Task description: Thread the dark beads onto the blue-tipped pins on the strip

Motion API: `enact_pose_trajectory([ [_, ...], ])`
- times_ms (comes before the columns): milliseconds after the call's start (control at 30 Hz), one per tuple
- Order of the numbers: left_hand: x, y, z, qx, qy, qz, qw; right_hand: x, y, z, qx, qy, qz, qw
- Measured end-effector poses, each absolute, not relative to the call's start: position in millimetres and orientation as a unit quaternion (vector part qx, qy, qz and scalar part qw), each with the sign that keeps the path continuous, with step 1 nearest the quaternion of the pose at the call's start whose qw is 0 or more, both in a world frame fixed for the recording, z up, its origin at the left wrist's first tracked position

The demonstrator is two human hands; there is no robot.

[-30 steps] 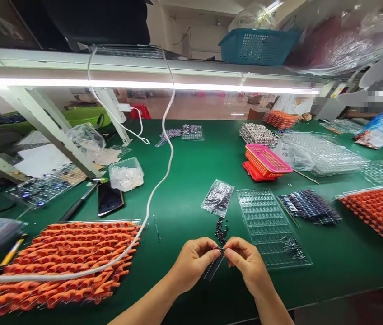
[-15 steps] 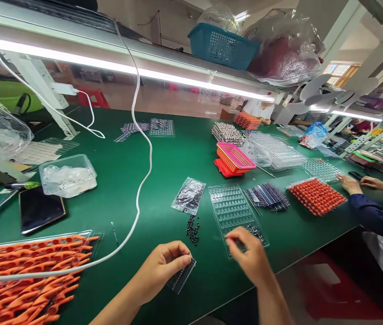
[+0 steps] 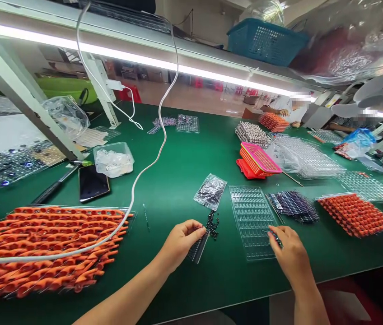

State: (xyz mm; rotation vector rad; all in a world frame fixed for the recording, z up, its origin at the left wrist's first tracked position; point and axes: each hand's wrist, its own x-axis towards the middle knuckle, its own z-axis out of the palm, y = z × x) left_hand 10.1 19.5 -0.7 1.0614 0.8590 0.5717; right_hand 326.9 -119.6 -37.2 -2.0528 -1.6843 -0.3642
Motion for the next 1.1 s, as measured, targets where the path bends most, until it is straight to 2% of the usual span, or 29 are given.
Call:
enact_pose_trajectory([
  [100,10.6,20.2,0.2,0.478,0.398,0.263,0.738,273.2,-99.9,-28.4,-0.706,-0.654,-0.058,0.265],
  [200,11.1,20.5,1.0,0.478,0.396,0.274,0.735,225.8,-81.9,-21.1,-0.663,-0.705,0.064,0.243],
  [267,11.1,20.9,0.8,0.477,0.392,0.282,0.734,205.7,-73.3,-21.7,-0.651,-0.719,0.086,0.229],
  [500,9.8,20.2,-0.8,0.481,0.373,0.293,0.737,188.5,-64.5,-43.7,-0.675,-0.705,0.035,0.214],
  [833,11.0,20.1,-6.5,0.482,0.368,0.294,0.739,181.5,-58.2,-50.3,-0.702,-0.687,0.032,0.184],
  [1100,11.5,18.9,-4.8,0.489,0.377,0.259,0.743,181.3,-66.2,-44.1,-0.699,-0.67,0.035,0.248],
])
